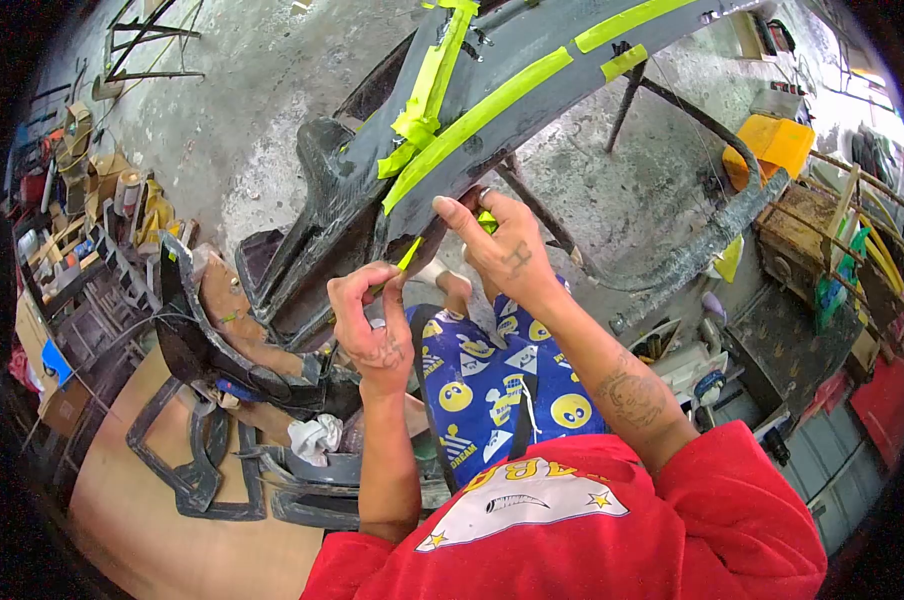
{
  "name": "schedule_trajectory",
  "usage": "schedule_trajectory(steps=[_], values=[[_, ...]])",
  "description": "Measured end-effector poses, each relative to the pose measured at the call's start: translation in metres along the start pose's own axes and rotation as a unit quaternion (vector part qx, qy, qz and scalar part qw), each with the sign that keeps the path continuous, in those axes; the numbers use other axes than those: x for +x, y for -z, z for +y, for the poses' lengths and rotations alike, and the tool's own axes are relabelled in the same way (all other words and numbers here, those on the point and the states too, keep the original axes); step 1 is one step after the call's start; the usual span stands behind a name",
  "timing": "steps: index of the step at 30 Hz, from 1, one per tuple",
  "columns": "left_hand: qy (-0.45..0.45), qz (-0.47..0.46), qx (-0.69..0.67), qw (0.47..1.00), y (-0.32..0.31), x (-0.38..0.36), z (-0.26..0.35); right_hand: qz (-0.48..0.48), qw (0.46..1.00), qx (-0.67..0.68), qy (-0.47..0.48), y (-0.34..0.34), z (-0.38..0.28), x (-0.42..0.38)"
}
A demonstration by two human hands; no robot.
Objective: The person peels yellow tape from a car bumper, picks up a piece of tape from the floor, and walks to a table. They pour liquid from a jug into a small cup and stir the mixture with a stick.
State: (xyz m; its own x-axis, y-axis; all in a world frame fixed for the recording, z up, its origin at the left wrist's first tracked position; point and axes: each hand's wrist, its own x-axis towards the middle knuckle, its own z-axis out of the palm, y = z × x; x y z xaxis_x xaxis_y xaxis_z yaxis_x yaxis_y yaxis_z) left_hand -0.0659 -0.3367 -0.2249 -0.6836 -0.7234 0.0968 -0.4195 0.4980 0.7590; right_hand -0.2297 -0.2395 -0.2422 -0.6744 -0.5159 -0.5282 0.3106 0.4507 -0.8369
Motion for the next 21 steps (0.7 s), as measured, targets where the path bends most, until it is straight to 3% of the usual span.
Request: schedule_trajectory(steps=[3,5,10,16,21], values=[[-0.028,-0.036,-0.024,0.999,0.002,-0.001,-0.002,0.033,0.998,-0.024,0.051,-0.001,0.003,0.000],[-0.046,-0.050,-0.030,0.997,0.004,-0.008,-0.005,0.011,1.000,-0.027,-0.008,0.002,-0.004,-0.002],[-0.078,-0.072,-0.049,0.993,0.020,-0.037,-0.017,0.024,1.000,-0.014,-0.011,0.000,-0.006,-0.010],[0.054,-0.015,-0.125,0.991,0.043,-0.054,-0.021,0.019,0.995,0.091,-0.027,-0.012,0.026,-0.050],[0.021,-0.022,-0.104,0.994,0.044,-0.029,-0.017,0.037,0.993,0.115,0.003,-0.026,0.036,-0.076]])
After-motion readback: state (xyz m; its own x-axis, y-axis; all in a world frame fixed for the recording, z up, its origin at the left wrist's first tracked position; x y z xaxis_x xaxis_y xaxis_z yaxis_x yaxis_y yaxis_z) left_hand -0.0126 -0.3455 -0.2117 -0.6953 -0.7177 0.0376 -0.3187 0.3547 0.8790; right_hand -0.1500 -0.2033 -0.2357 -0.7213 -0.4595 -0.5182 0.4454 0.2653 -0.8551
